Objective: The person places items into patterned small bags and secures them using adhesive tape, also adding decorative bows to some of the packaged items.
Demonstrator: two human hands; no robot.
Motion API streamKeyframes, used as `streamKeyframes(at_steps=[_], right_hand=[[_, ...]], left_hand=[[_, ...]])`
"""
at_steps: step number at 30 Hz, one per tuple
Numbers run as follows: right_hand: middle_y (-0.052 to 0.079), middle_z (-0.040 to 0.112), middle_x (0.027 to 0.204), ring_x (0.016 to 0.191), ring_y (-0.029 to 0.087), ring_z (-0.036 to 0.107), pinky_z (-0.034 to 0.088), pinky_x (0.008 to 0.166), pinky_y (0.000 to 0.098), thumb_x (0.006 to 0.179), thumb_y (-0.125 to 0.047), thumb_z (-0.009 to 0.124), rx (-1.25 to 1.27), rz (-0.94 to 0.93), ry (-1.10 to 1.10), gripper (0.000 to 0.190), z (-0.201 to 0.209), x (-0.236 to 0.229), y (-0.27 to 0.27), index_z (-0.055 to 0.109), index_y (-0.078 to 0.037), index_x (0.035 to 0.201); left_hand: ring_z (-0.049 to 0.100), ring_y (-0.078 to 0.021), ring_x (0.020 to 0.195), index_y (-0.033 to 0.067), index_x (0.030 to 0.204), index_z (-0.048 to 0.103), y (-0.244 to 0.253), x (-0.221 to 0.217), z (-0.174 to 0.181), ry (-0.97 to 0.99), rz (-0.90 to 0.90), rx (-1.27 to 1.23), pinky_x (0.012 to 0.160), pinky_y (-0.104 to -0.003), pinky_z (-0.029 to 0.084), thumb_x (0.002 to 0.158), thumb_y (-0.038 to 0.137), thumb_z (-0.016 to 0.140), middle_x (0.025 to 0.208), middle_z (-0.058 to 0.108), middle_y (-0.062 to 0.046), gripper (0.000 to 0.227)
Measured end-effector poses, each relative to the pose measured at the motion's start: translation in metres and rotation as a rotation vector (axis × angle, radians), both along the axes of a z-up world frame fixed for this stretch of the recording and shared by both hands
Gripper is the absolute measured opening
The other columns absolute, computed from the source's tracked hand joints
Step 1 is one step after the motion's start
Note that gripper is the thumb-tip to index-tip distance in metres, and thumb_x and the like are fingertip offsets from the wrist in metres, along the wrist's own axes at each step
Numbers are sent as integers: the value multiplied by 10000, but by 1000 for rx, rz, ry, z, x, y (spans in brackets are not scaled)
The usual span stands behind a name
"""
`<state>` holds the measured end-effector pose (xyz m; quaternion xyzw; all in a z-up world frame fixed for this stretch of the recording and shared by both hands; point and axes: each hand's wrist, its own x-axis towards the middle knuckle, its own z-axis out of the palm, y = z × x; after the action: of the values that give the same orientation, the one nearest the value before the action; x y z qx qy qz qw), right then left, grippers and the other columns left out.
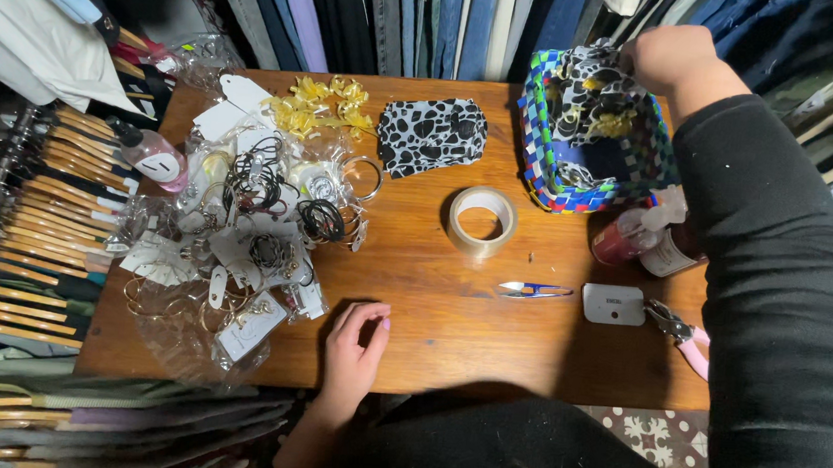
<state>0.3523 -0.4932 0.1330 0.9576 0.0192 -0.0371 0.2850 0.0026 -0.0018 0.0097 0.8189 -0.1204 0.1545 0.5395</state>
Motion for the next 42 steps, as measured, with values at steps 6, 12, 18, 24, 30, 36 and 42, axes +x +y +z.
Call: streamKeyframes(at_steps=[6, 12, 18, 24, 30, 36, 42], right_hand=[[19, 713, 1226, 1034, 272, 708, 603, 705, 418, 935, -285, 709, 138, 183, 26, 373, 17, -18, 15, 707, -243, 1306], [65, 750, 1192, 1173, 292, 659, 408, 1166, 505, 761, -384, 842, 599, -106, 698, 502, 35, -45, 44, 716, -188, 1206], [27, 846, 1033, 1035, 295, 772, 585, 939, 434, 542, -576, 978, 619, 77, 685, 670, -28, -51, 35, 820, -168, 1050], [104, 841, 878, 888, 342, 780, 586, 859, 459, 673, -442, 869, 601, 176, 678, 384, -29, -57, 41, 848, -133, 900], [69, 756, 1215, 1134, 288, 700, 561, 999, 452, 1047, -318, 580, 450, 104, 290, 311, 42, -66, 78, 684, -162, 1296], [184, 588, 1339, 997, 447, 679, 587, 667, 553, 1016, -252, 704, 427, 348, -231, 499, 7, -21, 39, 557, -63, 1453], [32, 752, 1247, 1229, 269, 635, 494, 1076, 428, 947, -402, 715, 179, -104, 536, 376, 41, -65, 62, 734, -204, 1266]], left_hand=[[671, -193, 914, 68, 1021, 708, 0, 0, -3, 25, 0, -5, 873, -306, 525, 926, 71, 640, 963, 716, -54, 117], [671, -189, 912, 60, 1037, 716, 1, 0, -3, 27, -7, -10, 869, -300, 532, 928, 67, 640, 973, 716, -57, 134], [697, -271, 897, 98, 1059, 719, 2, 2, -10, 67, -18, -39, 874, -405, 544, 928, 63, 672, 941, 702, -66, 143], [703, -274, 895, 103, 1047, 719, 2, 2, -14, 60, -11, -21, 873, -409, 545, 929, 73, 676, 940, 708, -63, 130], [685, -197, 944, 69, 1023, 713, 1, 2, -8, 23, -18, 37, 880, -312, 530, 923, 89, 650, 979, 728, -49, 120], [683, -189, 950, 79, 1038, 718, 2, 1, -10, 63, -2, 20, 890, -306, 529, 933, 103, 643, 986, 721, -48, 131], [664, -185, 917, 77, 1036, 722, 3, 1, -9, 72, -14, 12, 871, -302, 521, 928, 94, 650, 968, 712, -41, 131]])
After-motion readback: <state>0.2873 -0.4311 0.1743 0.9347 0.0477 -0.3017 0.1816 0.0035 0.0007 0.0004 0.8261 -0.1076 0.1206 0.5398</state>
